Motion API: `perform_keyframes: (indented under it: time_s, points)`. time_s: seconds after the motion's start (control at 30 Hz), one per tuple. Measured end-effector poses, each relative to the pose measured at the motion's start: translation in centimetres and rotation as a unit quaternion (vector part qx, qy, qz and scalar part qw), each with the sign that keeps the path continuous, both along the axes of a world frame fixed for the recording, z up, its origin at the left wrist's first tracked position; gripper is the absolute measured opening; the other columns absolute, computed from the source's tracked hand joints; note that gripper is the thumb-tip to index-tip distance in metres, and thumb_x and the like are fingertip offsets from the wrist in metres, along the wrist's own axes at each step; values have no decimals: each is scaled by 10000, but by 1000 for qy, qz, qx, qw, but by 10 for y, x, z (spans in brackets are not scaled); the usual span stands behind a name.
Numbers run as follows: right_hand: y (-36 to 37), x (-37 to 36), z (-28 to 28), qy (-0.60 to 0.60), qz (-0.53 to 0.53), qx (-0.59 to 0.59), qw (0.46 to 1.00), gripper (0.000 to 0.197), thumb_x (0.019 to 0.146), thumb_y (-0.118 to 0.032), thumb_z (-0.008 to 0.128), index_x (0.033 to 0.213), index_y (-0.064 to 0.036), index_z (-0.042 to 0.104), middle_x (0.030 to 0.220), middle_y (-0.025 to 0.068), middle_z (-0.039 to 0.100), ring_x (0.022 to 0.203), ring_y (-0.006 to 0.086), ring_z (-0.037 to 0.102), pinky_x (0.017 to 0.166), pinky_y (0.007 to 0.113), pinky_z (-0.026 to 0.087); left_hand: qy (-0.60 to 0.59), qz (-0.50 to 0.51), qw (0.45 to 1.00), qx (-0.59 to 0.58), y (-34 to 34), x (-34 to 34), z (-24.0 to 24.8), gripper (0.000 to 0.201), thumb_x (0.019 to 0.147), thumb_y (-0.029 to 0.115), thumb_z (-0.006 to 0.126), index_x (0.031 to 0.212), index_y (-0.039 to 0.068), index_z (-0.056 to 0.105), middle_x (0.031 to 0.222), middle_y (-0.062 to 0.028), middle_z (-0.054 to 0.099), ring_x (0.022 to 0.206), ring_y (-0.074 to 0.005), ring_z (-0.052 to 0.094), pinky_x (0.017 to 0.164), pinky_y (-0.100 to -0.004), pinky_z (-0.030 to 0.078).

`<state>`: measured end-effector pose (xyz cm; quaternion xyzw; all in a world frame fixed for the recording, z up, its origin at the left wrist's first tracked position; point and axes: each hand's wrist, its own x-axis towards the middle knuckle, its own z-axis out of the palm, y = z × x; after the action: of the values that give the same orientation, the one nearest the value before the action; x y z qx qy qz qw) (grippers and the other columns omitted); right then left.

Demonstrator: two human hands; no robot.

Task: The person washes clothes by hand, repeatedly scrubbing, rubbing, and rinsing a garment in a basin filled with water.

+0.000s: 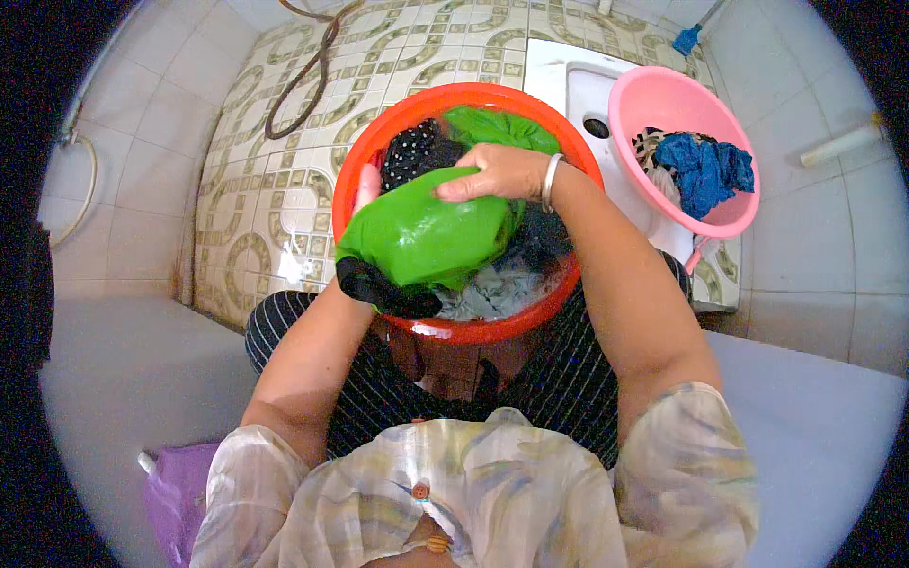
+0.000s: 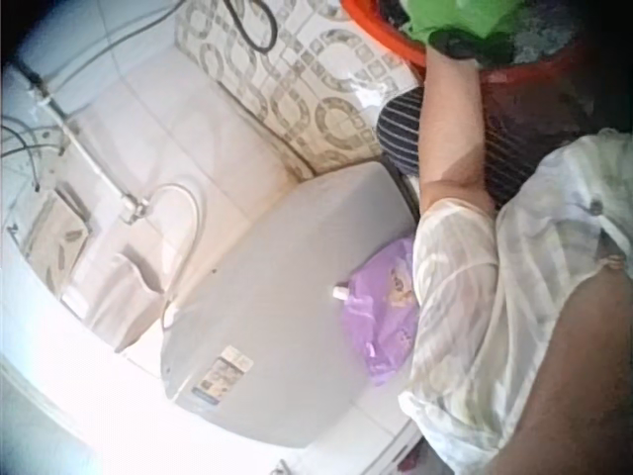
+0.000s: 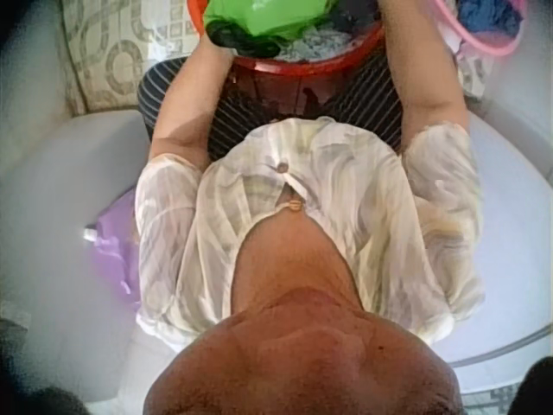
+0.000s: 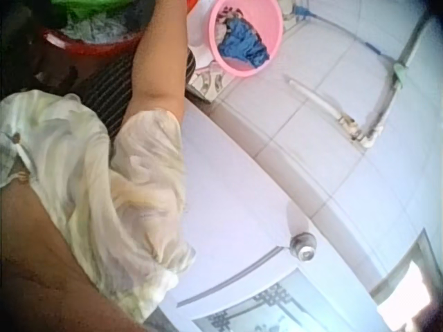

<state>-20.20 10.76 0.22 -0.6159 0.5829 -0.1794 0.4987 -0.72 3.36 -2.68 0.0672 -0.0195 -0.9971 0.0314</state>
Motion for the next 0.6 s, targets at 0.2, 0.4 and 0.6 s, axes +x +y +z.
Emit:
perform_keyframes:
  time_s: [0.2,0.4,0.6]
  points:
    - [-1,-12,-11,-354,-265,-5,897,270,827,-281,538,867,-16,574,767,49,604,716,104,581,625,261,478,-12,64,994,-93,-6,13,22,936,682,748,317,1250,4,342,1262,-161,385,1135,-285,403,959,-405,313]
    - [-1,-17,-18,-484,-266,-54,832,240,833,-253,530,906,-25,546,870,72,588,733,125,582,657,263,480,-172,113,940,-272,-1,10,13,404,860,282,460,1148,1,439,1133,-134,504,1035,-260,500,902,-403,384]
    - [-19,92,-13,-34,-210,-321,923,185,792,-235,523,800,-57,575,736,105,597,638,242,588,617,331,472,-275,181,921,-210,15,0,-12,386,878,320,396,1108,21,477,1100,-117,522,995,-251,516,889,-406,383]
